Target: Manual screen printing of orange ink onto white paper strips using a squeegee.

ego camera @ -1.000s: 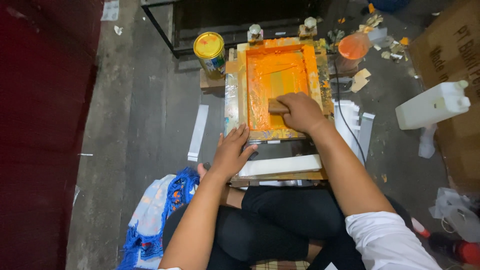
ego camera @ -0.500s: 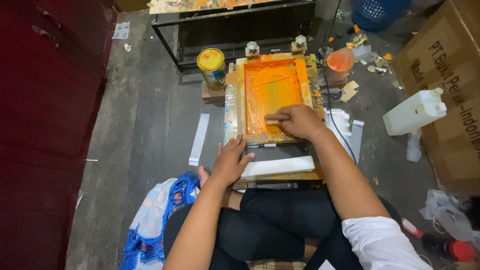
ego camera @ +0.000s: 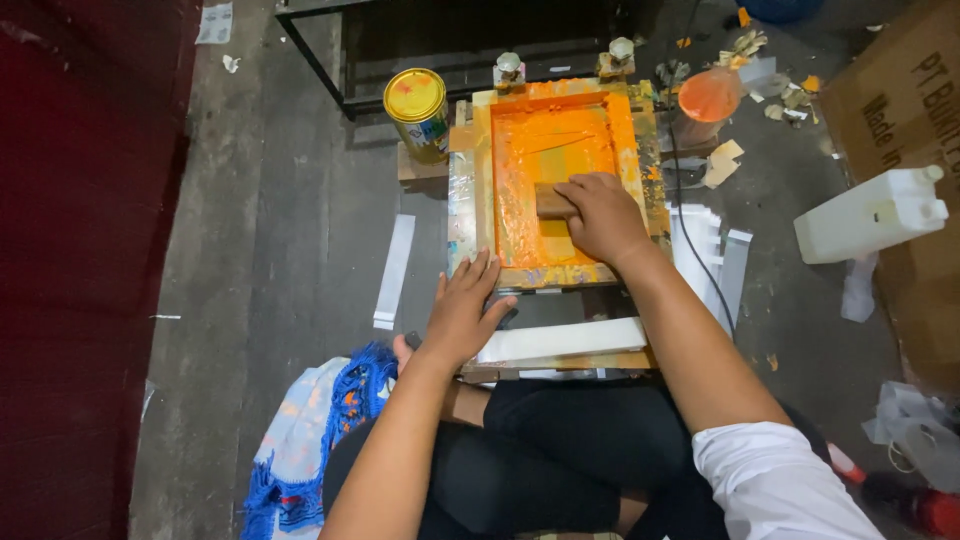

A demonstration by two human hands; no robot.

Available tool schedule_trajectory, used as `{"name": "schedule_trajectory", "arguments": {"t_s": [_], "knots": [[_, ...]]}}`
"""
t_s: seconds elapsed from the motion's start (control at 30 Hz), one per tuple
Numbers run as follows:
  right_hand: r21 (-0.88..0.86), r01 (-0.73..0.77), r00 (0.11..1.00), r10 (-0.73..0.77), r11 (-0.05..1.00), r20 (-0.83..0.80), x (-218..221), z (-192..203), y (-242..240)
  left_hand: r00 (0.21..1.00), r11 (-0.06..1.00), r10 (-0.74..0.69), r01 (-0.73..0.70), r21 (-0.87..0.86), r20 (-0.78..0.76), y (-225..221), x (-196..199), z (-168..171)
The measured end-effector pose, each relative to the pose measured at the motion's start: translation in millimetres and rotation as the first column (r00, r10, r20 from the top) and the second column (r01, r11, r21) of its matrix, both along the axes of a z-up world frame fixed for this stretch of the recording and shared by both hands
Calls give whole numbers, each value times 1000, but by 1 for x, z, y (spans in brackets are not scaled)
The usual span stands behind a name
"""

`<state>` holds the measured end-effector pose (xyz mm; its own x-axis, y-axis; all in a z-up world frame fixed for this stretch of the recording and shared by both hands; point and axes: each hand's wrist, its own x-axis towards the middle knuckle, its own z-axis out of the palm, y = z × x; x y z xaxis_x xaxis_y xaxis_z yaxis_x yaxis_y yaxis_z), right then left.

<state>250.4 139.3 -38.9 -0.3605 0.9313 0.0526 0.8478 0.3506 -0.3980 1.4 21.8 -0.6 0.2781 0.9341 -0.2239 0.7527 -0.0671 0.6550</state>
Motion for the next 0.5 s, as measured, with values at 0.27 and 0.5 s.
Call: {"name": "schedule_trajectory", "arguments": {"t_s": [0.27, 0.5], "knots": [[-163, -4, 1000, 6, 987, 13, -2, 26, -20, 1000, 1000, 7, -6, 14, -28, -10, -2, 1], [-370, -32, 999, 23, 928, -30, -8, 81, -63, 997, 1000, 17, -16, 12, -76, -27, -2, -3]]}}
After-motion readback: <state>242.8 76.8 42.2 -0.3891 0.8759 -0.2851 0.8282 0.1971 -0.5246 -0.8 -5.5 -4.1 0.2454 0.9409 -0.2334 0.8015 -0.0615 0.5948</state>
